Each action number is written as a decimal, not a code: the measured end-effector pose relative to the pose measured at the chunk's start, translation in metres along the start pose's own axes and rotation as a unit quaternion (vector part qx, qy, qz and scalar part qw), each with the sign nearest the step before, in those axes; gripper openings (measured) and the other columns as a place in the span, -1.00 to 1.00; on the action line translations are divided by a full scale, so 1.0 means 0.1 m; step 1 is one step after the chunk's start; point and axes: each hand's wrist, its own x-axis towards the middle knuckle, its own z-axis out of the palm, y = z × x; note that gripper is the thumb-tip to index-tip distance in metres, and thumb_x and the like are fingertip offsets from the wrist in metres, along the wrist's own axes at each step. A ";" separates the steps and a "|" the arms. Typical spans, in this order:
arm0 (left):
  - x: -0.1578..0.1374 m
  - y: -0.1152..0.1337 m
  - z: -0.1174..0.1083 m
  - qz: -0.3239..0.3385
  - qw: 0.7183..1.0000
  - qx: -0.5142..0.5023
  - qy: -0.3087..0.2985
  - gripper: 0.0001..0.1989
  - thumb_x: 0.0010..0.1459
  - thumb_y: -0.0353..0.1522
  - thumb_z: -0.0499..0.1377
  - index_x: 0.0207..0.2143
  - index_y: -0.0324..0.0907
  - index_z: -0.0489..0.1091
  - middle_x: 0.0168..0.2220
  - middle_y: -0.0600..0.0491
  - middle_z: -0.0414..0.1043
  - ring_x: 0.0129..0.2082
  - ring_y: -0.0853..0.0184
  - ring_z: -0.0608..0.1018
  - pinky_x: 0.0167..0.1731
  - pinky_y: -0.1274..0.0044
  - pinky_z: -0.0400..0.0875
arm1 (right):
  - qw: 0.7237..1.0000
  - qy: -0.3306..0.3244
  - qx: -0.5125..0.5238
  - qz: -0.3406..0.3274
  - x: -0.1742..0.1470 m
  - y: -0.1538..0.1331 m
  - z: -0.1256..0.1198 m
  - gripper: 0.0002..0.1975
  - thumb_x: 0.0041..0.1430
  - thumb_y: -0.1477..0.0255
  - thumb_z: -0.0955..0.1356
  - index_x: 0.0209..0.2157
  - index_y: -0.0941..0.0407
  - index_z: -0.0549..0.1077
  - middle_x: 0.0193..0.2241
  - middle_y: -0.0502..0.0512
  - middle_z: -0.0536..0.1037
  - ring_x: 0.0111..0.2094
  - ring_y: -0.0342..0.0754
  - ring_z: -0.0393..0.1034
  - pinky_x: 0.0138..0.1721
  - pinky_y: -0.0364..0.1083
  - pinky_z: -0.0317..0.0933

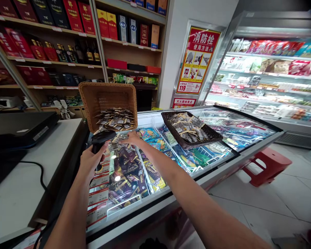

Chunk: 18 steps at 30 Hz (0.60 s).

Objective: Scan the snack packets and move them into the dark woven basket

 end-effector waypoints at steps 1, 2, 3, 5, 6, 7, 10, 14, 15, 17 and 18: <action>-0.01 0.02 0.00 -0.010 1.000 -0.021 0.008 -0.39 -0.07 0.19 0.39 -0.35 -0.16 0.42 -0.61 0.14 0.38 -0.58 0.35 0.40 -0.56 0.50 0.25 | 1.000 -0.005 0.008 -0.011 -0.02 -0.01 -0.06 -0.49 -0.31 0.25 0.71 -0.48 0.09 0.41 -0.27 0.09 0.51 -0.04 0.10 0.36 -0.08 -0.07 0.25; -0.03 0.05 0.00 -0.019 0.999 -0.039 0.014 -0.39 -0.10 0.16 0.43 -0.36 -0.16 0.43 -0.61 0.15 0.37 -0.59 0.36 0.39 -0.56 0.50 0.23 | 0.999 -0.012 0.022 -0.024 -0.04 -0.02 -0.13 -0.52 -0.30 0.33 0.69 -0.46 0.08 0.40 -0.33 0.02 0.49 -0.11 0.04 0.37 -0.12 -0.09 0.24; -0.04 0.07 -0.01 -0.024 0.998 -0.049 0.016 -0.40 -0.12 0.14 0.45 -0.37 -0.17 0.43 -0.62 0.16 0.37 -0.59 0.37 0.38 -0.56 0.50 0.22 | 0.998 -0.021 0.042 -0.039 -0.06 -0.02 -0.21 -0.55 -0.29 0.43 0.67 -0.44 0.07 0.40 -0.37 -0.05 0.48 -0.18 0.00 0.38 -0.15 -0.10 0.23; -0.06 0.12 -0.02 -0.024 0.998 -0.053 0.015 -0.40 -0.12 0.14 0.45 -0.39 -0.16 0.42 -0.64 0.16 0.36 -0.59 0.37 0.38 -0.57 0.51 0.20 | 0.994 -0.023 0.086 -0.061 -0.13 0.01 -0.40 -0.57 -0.30 0.56 0.63 -0.40 0.06 0.43 -0.40 -0.12 0.48 -0.27 -0.05 0.38 -0.21 -0.12 0.22; -0.07 0.14 -0.02 -0.023 0.998 -0.055 0.013 -0.40 -0.13 0.15 0.45 -0.39 -0.16 0.41 -0.64 0.16 0.36 -0.60 0.37 0.37 -0.58 0.51 0.20 | 0.992 -0.014 0.110 -0.067 -0.17 0.04 -0.50 -0.58 -0.30 0.57 0.62 -0.39 0.05 0.44 -0.41 -0.13 0.49 -0.29 -0.06 0.38 -0.23 -0.12 0.22; -0.08 0.15 -0.03 -0.022 0.998 -0.057 0.011 -0.39 -0.14 0.15 0.45 -0.40 -0.15 0.40 -0.64 0.16 0.36 -0.60 0.37 0.37 -0.58 0.52 0.20 | 0.988 0.003 0.138 -0.070 -0.23 0.08 -0.60 -0.60 -0.29 0.54 0.62 -0.38 0.06 0.46 -0.41 -0.13 0.50 -0.30 -0.07 0.38 -0.25 -0.13 0.21; -0.09 0.17 -0.02 -0.014 0.998 -0.056 -0.021 -0.38 -0.18 0.15 0.47 -0.39 -0.14 0.40 -0.65 0.17 0.35 -0.60 0.40 0.34 -0.60 0.54 0.16 | 0.963 0.059 0.255 -0.058 -0.42 0.23 -0.85 -0.66 -0.12 0.28 0.60 -0.33 0.07 0.51 -0.48 -0.14 0.44 -0.41 -0.12 0.32 -0.35 -0.14 0.18; -0.11 0.13 0.03 0.009 0.992 -0.035 -0.118 -0.41 -0.17 0.12 0.48 -0.41 -0.14 0.40 -0.68 0.18 0.33 -0.63 0.42 0.29 -0.61 0.55 0.11 | 0.912 0.123 0.391 0.018 -0.61 0.40 -0.97 -0.64 0.02 0.11 0.53 -0.31 0.08 0.51 -0.59 -0.18 0.26 -0.57 -0.19 0.11 -0.53 -0.14 0.04; -0.11 0.12 0.04 0.011 0.989 -0.027 -0.146 -0.42 -0.16 0.12 0.48 -0.42 -0.14 0.40 -0.69 0.17 0.33 -0.63 0.41 0.30 -0.61 0.54 0.12 | 0.903 0.134 0.408 0.035 -0.63 0.43 -0.98 -0.64 0.01 0.12 0.54 -0.33 0.08 0.50 -0.61 -0.19 0.23 -0.59 -0.20 0.06 -0.55 -0.14 0.00; -0.13 0.10 0.06 0.014 0.980 -0.012 -0.198 -0.44 -0.13 0.10 0.47 -0.43 -0.13 0.39 -0.68 0.17 0.33 -0.64 0.40 0.31 -0.61 0.53 0.14 | 0.889 0.141 0.433 0.052 -0.64 0.45 -0.98 -0.65 -0.01 0.16 0.57 -0.37 0.08 0.48 -0.62 -0.20 0.18 -0.61 -0.22 0.01 -0.57 -0.13 -0.03; -0.13 0.10 0.07 0.018 0.976 -0.006 -0.217 -0.46 -0.10 0.10 0.46 -0.42 -0.13 0.39 -0.67 0.17 0.33 -0.63 0.39 0.31 -0.61 0.53 0.15 | 0.883 0.141 0.445 0.055 -0.64 0.45 -0.99 -0.65 -0.02 0.17 0.58 -0.38 0.08 0.48 -0.62 -0.21 0.17 -0.61 -0.23 0.00 -0.57 -0.13 -0.03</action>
